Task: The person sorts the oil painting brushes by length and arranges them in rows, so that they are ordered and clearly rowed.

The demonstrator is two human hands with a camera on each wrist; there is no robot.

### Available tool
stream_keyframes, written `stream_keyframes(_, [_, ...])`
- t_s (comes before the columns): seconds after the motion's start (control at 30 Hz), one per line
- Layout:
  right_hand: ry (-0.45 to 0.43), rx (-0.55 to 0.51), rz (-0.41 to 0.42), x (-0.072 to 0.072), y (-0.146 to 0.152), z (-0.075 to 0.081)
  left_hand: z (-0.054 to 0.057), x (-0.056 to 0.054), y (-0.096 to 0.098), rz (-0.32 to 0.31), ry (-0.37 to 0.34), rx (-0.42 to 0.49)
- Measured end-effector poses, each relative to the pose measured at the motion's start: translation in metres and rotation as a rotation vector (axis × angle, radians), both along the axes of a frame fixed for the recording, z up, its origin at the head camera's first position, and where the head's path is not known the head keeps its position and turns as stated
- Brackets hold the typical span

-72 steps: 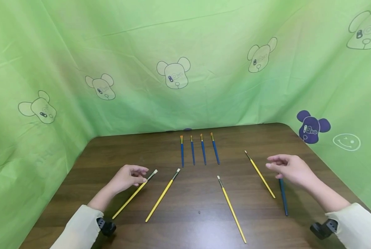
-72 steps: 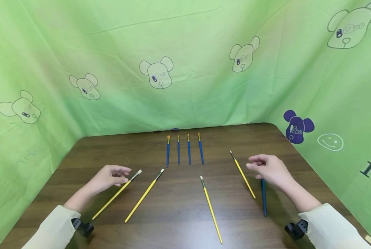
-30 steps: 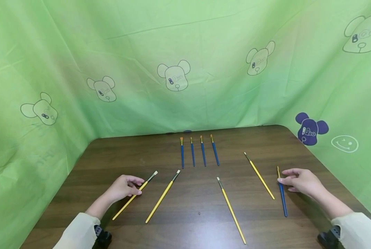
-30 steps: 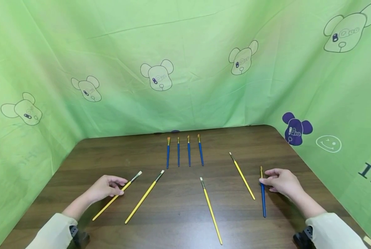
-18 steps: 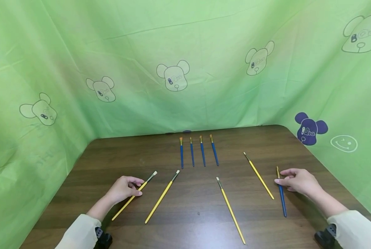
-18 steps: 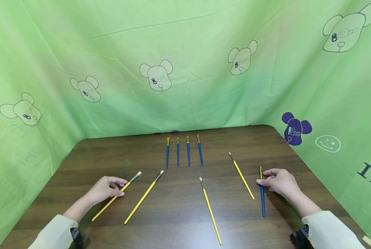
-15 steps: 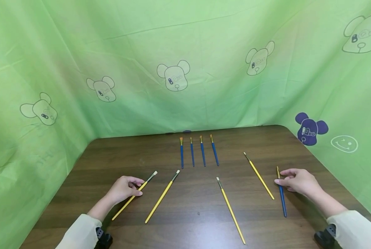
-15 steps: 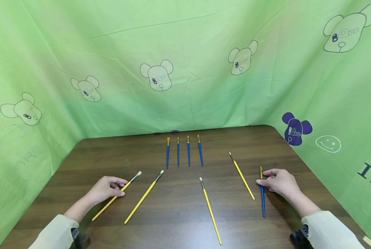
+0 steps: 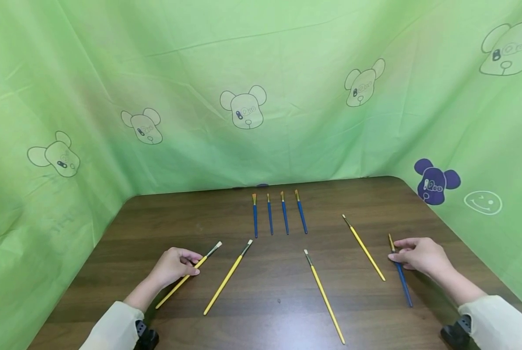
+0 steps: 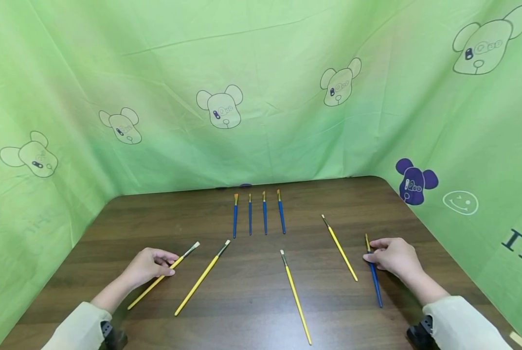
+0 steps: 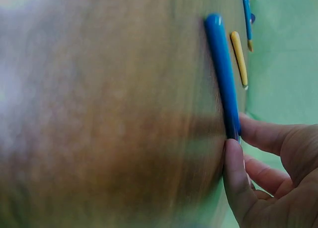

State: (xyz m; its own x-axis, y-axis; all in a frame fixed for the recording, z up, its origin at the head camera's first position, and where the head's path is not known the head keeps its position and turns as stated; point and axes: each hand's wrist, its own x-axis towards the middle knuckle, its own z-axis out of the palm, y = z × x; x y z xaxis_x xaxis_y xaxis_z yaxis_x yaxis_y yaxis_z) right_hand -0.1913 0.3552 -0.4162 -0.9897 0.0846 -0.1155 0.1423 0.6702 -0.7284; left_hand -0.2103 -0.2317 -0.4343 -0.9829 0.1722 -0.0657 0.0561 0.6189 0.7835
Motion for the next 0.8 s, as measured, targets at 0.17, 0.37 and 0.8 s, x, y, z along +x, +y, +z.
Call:
stream_keyframes(0.17, [-0.008, -0.029, -0.010, 0.000, 0.001, -0.001, -0.001, 0.000, -0.001, 0.004, -0.011, 0.017])
stream_keyframes(0.37, [-0.015, -0.050, 0.001, -0.002, 0.003, -0.002, -0.003, -0.002, -0.001, 0.025, -0.025, 0.028])
stream_keyframes(0.8, [-0.012, -0.120, 0.072, -0.021, -0.003, 0.008, -0.002, -0.003, -0.002, 0.011, -0.038, 0.055])
